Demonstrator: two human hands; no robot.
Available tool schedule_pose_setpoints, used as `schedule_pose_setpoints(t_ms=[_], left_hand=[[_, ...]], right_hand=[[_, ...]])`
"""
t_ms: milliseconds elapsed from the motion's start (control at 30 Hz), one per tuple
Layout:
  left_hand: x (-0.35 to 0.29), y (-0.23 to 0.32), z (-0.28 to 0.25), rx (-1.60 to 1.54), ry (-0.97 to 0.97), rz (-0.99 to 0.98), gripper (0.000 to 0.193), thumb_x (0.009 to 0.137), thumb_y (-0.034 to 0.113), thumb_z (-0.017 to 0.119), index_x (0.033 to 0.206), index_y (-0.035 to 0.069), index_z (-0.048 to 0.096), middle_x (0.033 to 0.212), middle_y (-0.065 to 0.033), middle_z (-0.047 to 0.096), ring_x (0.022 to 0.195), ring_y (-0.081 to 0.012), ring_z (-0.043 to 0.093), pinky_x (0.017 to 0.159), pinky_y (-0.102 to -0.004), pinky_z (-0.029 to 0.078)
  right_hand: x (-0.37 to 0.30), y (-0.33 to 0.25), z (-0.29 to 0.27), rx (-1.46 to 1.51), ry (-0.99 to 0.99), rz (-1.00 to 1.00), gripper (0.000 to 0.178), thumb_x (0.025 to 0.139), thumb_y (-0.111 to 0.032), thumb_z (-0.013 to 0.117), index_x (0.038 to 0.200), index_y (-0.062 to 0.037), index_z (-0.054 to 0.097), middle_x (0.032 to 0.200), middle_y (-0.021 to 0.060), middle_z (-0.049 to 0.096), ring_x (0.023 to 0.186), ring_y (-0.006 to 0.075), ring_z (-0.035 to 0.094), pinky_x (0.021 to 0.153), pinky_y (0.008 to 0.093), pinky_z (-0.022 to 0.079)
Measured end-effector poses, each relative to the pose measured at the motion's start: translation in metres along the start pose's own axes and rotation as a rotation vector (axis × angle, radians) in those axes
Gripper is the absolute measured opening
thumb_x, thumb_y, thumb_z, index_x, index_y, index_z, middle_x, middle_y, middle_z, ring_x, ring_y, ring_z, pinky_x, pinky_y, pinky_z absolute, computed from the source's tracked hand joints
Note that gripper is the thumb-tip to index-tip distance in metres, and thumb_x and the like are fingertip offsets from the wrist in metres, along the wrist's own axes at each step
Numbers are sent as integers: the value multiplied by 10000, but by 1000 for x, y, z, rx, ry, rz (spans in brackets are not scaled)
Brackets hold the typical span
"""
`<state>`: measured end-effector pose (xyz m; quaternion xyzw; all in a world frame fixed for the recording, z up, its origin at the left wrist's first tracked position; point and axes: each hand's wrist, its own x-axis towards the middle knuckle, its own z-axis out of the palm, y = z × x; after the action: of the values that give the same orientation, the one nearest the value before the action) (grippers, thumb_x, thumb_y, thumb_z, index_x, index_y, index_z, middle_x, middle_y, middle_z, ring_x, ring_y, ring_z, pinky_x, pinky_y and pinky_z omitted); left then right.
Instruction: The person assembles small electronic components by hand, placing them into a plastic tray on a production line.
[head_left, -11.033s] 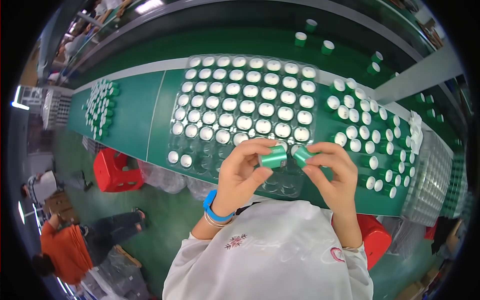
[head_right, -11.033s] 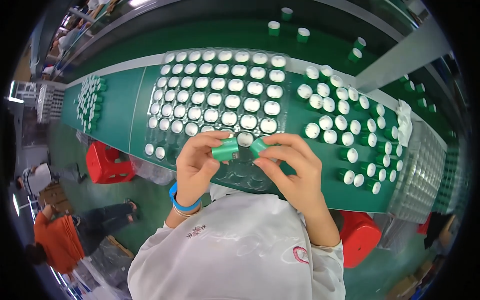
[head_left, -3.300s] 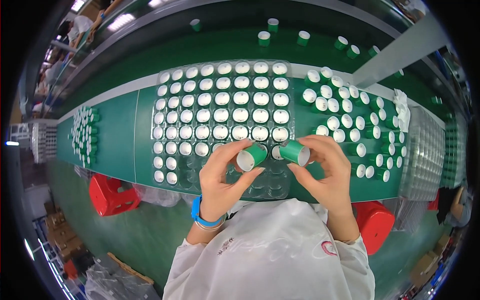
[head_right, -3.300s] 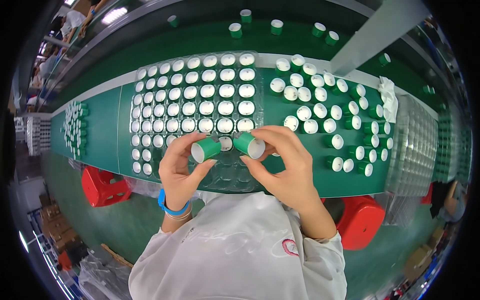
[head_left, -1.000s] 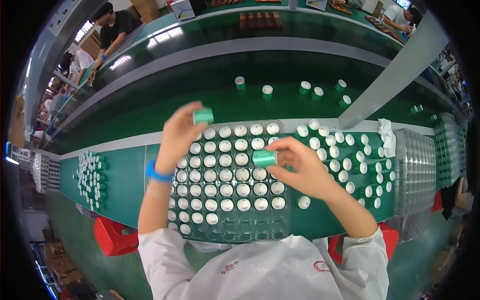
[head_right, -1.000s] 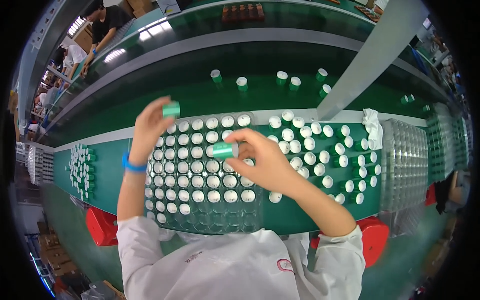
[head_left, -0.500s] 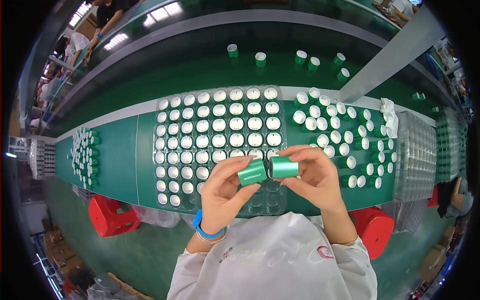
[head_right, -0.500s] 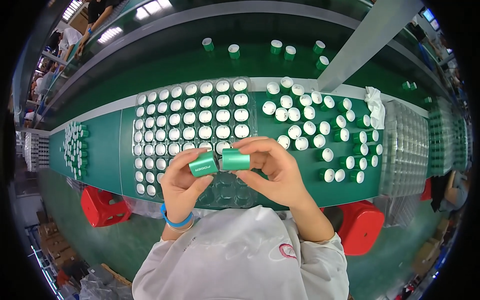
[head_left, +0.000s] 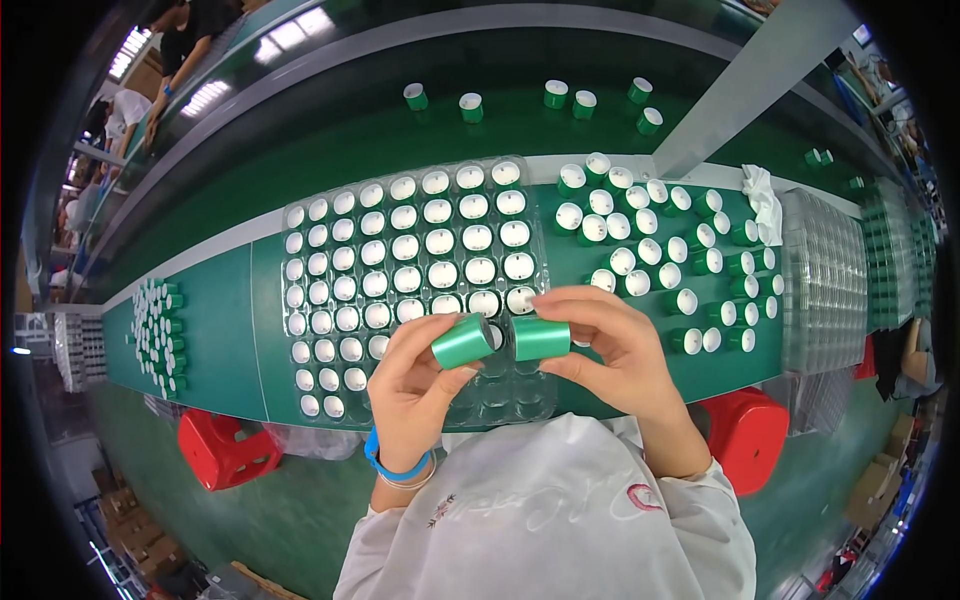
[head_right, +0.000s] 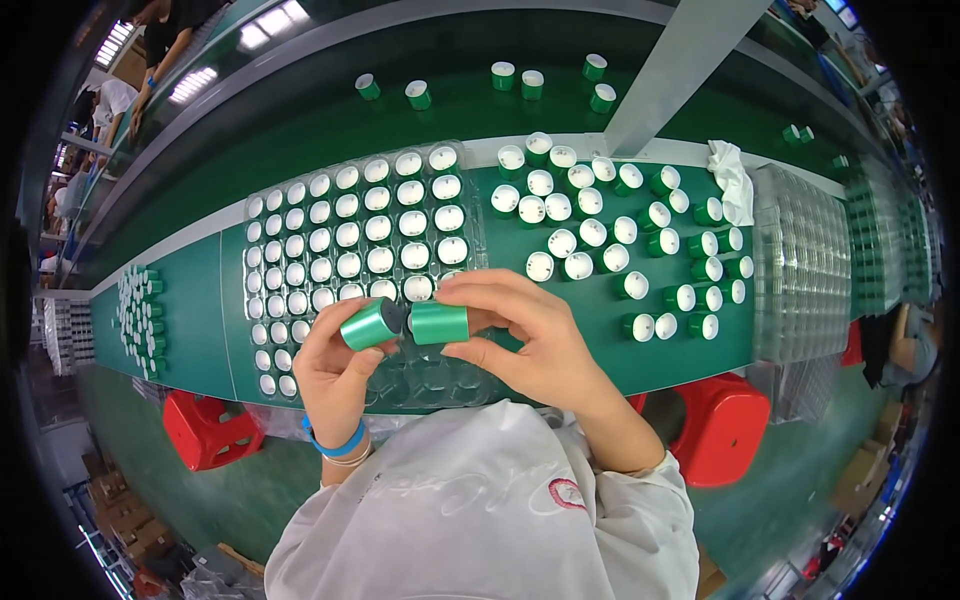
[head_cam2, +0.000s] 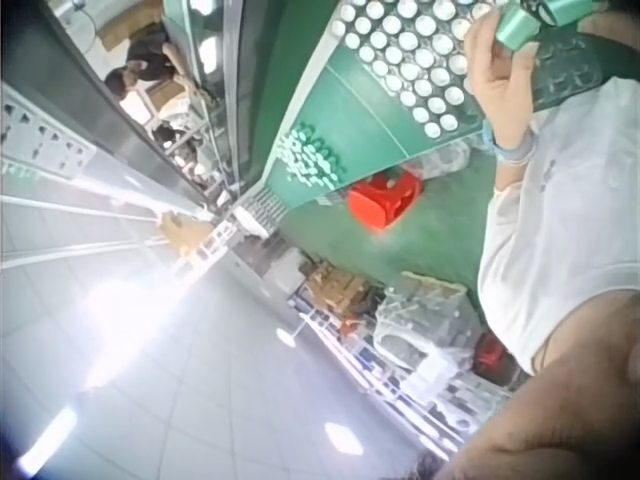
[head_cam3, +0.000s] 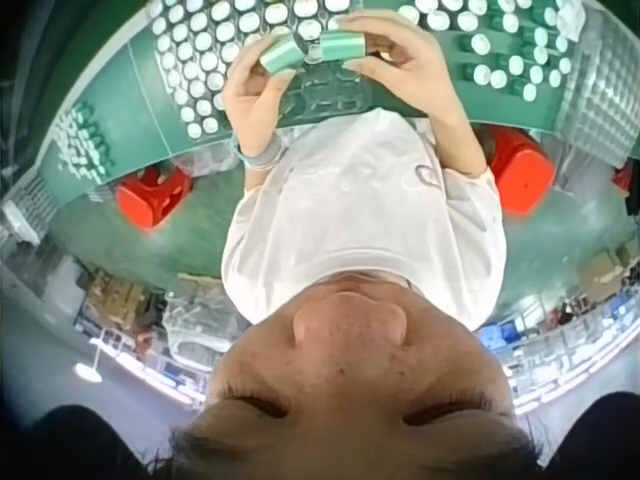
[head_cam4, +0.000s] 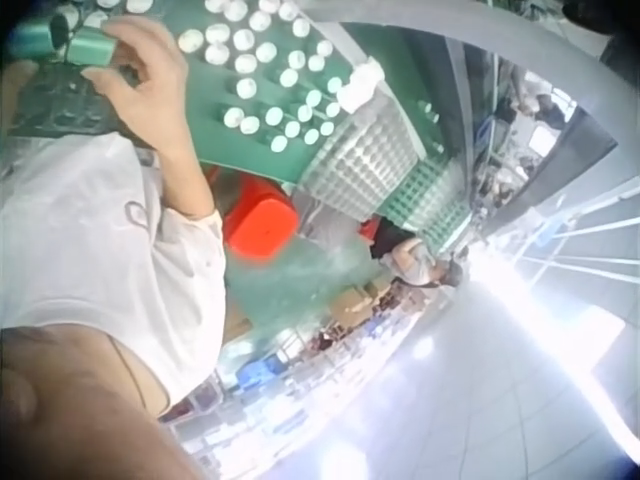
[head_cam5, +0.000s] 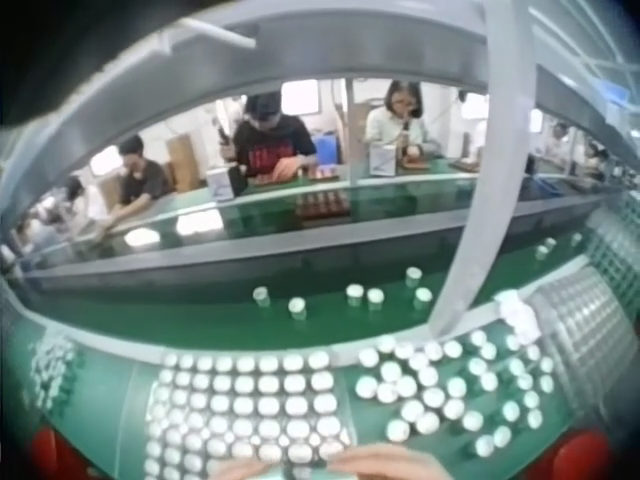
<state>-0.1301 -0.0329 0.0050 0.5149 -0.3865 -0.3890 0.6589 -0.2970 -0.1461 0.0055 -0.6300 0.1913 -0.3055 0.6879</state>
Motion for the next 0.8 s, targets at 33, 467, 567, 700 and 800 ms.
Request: schedule_pose_setpoints(t_ms=[33, 467, 567, 700, 800], left_hand=[[-2, 2, 0, -26, 8, -66, 376, 725, -67, 605, 1087, -59, 504, 1146, -150, 444, 999, -231, 513, 808, -324, 454], [3, 5, 11, -71, 95, -28, 381, 717, -29, 595, 1082, -58, 489, 1116, -162, 474, 993, -203, 495, 869, -306, 380], [2, 0, 3, 44, 31, 53, 421, 705, -35, 615, 1104, -52, 483, 1115, -144, 469, 993, -202, 494, 870, -308, 381], [-1, -2, 0, 29, 4, 41, 419, 707, -19, 635, 1100, -50, 490, 1101, -137, 476, 982, -201, 500, 853, -306, 393], [0, -5, -2, 30, -40, 73, 446, 720, -94, 599, 1138, -52, 450, 1094, -140, 471, 980, -223, 525, 850, -321, 437]], right_hand=[[-1, 2, 0, 1, 2, 1, 408, 671, 116, 620, 1059, 40, 521, 1161, 143, 447, 1013, 221, 518, 835, 325, 461], [1, 4, 3, 191, 49, -22, 408, 678, 111, 619, 1063, 37, 507, 1139, 149, 447, 1018, 216, 500, 827, 321, 438], [1, 4, 4, 179, 68, -1, 409, 681, 112, 617, 1068, 39, 503, 1146, 145, 439, 1018, 218, 503, 835, 328, 441], [0, 10, 0, 156, 2, -9, 409, 692, 129, 598, 1078, 43, 493, 1152, 147, 433, 991, 218, 524, 813, 329, 465], [-2, 11, 1, 230, 12, 25, 415, 690, 150, 588, 1079, 45, 490, 1138, 154, 445, 976, 221, 535, 768, 328, 490]])
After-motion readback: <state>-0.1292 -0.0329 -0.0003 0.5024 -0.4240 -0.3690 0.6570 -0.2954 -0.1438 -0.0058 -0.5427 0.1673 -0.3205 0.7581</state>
